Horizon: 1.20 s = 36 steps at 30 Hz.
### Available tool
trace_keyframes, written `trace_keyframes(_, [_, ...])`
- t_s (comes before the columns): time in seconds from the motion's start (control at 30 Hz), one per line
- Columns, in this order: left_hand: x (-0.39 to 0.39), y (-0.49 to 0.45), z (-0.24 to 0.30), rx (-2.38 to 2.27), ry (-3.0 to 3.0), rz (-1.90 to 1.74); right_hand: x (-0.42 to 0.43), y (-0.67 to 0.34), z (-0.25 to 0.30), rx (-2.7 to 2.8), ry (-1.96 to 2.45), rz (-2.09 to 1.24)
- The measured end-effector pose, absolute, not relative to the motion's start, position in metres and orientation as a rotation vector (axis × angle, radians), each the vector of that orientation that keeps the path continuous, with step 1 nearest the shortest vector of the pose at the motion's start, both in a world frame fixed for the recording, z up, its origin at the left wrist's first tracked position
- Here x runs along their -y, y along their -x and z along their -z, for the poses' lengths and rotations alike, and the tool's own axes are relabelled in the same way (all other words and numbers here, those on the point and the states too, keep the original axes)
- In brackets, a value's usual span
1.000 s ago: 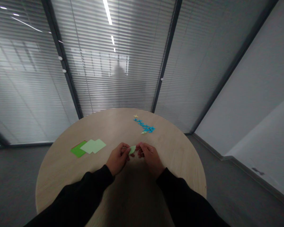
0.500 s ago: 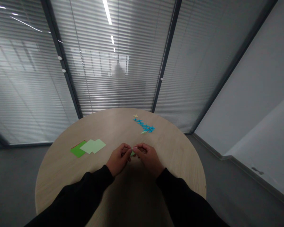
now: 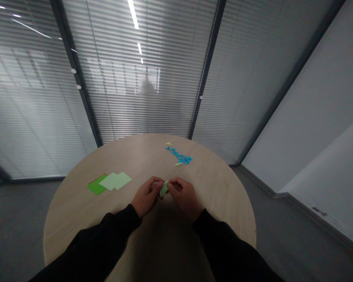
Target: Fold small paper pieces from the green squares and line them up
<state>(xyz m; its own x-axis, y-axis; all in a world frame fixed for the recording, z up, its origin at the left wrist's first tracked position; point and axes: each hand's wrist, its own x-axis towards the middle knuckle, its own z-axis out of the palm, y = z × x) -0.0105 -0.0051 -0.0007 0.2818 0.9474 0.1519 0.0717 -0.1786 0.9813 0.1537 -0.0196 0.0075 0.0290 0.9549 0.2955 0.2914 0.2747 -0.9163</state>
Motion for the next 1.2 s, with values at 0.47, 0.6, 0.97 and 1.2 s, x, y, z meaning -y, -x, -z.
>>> trace_keyframes(0.47, [0.0109,0.0088,-0.0068,-0.893,-1.516,-1.033,0.0238,-0.1486,-0.0115,1.446,1.173,-0.813])
trace_keyframes(0.6, [0.0102,0.0093,-0.0033,-0.917,-1.555,-1.032,0.0236,-0.1489,-0.009,1.476,1.176,-0.764])
trace_keyframes(0.97, [0.0048,0.0097,0.0026,-0.909,-1.521,-1.021,0.0257,-0.1469,-0.0112,1.433,1.147,-0.834])
trace_keyframes(1.2, [0.0096,0.0114,-0.0021,-1.011,-1.643,-1.022,0.0236,-0.1476,-0.0043,1.485,1.191,-0.775])
